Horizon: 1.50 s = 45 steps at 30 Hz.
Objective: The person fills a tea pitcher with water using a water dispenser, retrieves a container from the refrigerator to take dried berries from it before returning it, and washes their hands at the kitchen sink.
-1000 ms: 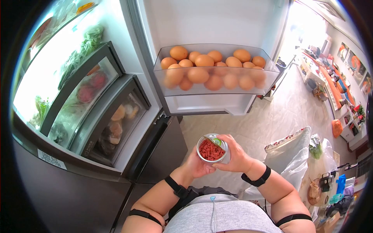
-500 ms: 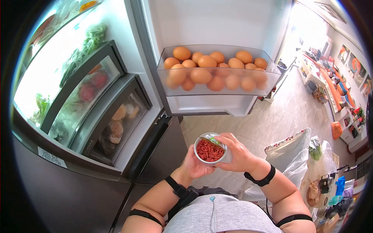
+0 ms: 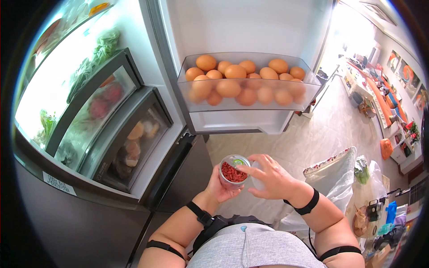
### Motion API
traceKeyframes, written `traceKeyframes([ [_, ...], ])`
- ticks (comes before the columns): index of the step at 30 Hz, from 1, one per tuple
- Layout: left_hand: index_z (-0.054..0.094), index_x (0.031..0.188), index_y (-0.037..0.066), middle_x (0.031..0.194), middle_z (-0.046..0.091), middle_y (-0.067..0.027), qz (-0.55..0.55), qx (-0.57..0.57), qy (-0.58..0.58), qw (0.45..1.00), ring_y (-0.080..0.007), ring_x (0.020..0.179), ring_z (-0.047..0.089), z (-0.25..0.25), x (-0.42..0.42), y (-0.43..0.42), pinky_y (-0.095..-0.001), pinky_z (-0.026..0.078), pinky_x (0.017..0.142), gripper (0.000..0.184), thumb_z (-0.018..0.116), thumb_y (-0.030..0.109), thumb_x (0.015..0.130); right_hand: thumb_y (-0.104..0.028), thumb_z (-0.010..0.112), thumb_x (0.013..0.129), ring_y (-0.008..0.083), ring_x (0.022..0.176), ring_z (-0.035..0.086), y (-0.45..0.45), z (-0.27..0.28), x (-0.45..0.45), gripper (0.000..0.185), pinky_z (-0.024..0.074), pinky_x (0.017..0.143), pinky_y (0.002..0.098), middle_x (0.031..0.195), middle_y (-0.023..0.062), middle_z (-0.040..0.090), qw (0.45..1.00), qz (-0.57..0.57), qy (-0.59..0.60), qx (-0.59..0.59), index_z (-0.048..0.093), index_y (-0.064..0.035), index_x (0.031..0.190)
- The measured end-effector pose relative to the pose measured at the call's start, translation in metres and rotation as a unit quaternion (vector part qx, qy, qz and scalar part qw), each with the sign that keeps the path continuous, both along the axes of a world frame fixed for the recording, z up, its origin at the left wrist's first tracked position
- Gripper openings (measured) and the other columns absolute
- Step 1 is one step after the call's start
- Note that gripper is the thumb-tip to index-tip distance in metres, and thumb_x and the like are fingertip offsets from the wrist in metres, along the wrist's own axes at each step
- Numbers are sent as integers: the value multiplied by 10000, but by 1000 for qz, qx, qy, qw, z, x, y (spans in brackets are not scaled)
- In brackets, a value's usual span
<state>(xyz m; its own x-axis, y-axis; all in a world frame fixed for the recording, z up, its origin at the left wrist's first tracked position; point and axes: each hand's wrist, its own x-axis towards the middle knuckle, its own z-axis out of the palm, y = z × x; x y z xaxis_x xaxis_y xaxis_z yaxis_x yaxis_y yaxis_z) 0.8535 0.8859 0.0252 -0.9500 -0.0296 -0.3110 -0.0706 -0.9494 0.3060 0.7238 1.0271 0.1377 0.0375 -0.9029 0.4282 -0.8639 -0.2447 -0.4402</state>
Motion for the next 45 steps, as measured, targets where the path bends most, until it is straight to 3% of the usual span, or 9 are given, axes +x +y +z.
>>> traceKeyframes([
  [6,499,1096,98,941,567,-99,23,30,-35,999,-255,721,577,11,1,7,-317,505,538,571,287,545,811,-174,654,613,335,998,467,3,-8,16,539,413,833,433,1125,164,423,991,-27,111,68,541,-246,1134],
  [15,511,1083,103,909,579,-99,24,37,-58,997,-252,687,580,7,-1,2,-317,499,515,568,309,551,798,-168,667,627,369,1066,427,3,-5,6,630,392,874,446,1187,180,392,997,1,23,77,448,-212,1217],
  [23,524,1064,95,884,594,-93,-15,-14,-48,999,-245,643,578,11,-7,8,-289,500,528,577,294,561,813,-254,644,694,345,1102,422,-12,4,-19,679,332,947,400,1197,202,427,989,-21,-139,46,352,-31,1264],
  [30,540,1009,127,870,601,-30,-62,40,7,997,-158,670,591,-5,-9,12,-263,496,529,581,321,627,807,-288,617,703,361,1089,424,-27,-15,2,648,327,940,431,1188,202,440,997,54,-30,43,374,-72,1262],
  [32,567,867,131,723,549,38,-21,-14,-92,995,-57,567,512,19,-10,23,-176,410,447,589,328,665,793,-298,622,685,353,1084,431,-28,-18,5,635,334,930,436,1182,184,453,998,51,14,32,407,-87,1243],
  [35,564,816,152,689,531,57,-9,-53,-113,992,-41,530,484,23,-9,25,-157,379,427,606,316,703,771,-288,616,680,337,1082,437,-28,-18,6,602,338,923,435,1177,166,467,998,64,10,12,438,-85,1218],
  [39,559,791,166,660,517,67,11,-87,-97,991,-34,519,468,19,-11,25,-156,369,436,604,300,711,769,-265,597,690,332,1078,441,-27,-18,8,566,340,920,427,1175,160,474,999,49,-12,-9,452,-79,1205],
  [41,566,954,146,852,591,8,6,-99,-55,993,-105,706,587,11,-9,21,-229,478,565,558,337,634,810,-253,579,699,334,1079,440,-29,-19,8,549,338,922,421,1191,162,466,999,25,-18,-26,453,-58,1197],
  [45,572,914,158,810,586,12,22,-163,-78,983,-92,659,557,26,-6,26,-223,420,498,500,322,584,835,-256,561,721,350,1073,436,-30,-18,9,554,333,927,425,1199,179,455,997,10,-53,-57,426,-23,1205],
])
